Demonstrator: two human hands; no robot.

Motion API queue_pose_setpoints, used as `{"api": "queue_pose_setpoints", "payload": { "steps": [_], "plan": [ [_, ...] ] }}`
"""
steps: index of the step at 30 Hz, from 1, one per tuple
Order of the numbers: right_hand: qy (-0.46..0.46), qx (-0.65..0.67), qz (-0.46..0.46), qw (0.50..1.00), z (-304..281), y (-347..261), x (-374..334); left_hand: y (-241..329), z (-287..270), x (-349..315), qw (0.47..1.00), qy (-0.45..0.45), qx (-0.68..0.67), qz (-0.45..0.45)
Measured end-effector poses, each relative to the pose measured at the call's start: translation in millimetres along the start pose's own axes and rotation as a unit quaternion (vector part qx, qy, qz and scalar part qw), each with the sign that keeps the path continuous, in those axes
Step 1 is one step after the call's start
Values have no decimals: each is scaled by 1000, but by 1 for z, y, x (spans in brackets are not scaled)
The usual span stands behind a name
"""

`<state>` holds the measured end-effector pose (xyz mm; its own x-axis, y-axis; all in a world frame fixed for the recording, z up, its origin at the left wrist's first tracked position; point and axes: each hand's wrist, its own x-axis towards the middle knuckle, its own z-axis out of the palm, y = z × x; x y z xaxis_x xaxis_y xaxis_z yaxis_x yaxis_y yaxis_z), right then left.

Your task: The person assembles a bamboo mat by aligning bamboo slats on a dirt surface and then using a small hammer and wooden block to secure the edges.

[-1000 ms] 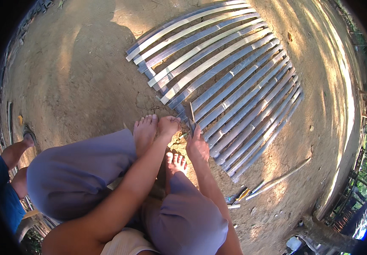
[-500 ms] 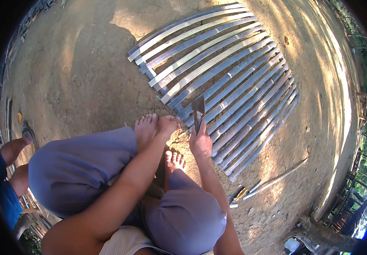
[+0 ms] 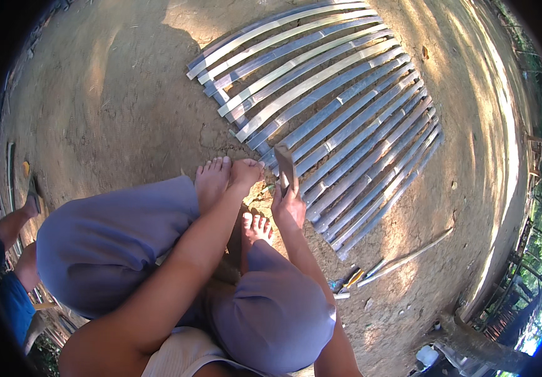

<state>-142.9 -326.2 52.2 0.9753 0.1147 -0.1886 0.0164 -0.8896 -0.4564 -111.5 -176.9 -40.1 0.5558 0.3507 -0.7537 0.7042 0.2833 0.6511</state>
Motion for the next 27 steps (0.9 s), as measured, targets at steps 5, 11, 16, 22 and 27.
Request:
{"api": "queue_pose_setpoints", "payload": {
  "steps": [5,11,16,22,27],
  "plan": [
    [-106,-15,25,994,-12,-26,17,-3,-28,18,1000,-5,7,6],
    [-23,98,173,980,-40,32,-97,-5,-17,31,995,-56,-82,-15],
    [-144,130,347,917,-56,67,-209,0,-48,90,992,-77,-104,4],
    [-188,145,351,906,-31,90,-284,5,-66,133,986,-36,-127,-97],
    [186,101,483,850,-23,197,-299,12,-70,143,976,-63,-173,-119]
  ]
}}
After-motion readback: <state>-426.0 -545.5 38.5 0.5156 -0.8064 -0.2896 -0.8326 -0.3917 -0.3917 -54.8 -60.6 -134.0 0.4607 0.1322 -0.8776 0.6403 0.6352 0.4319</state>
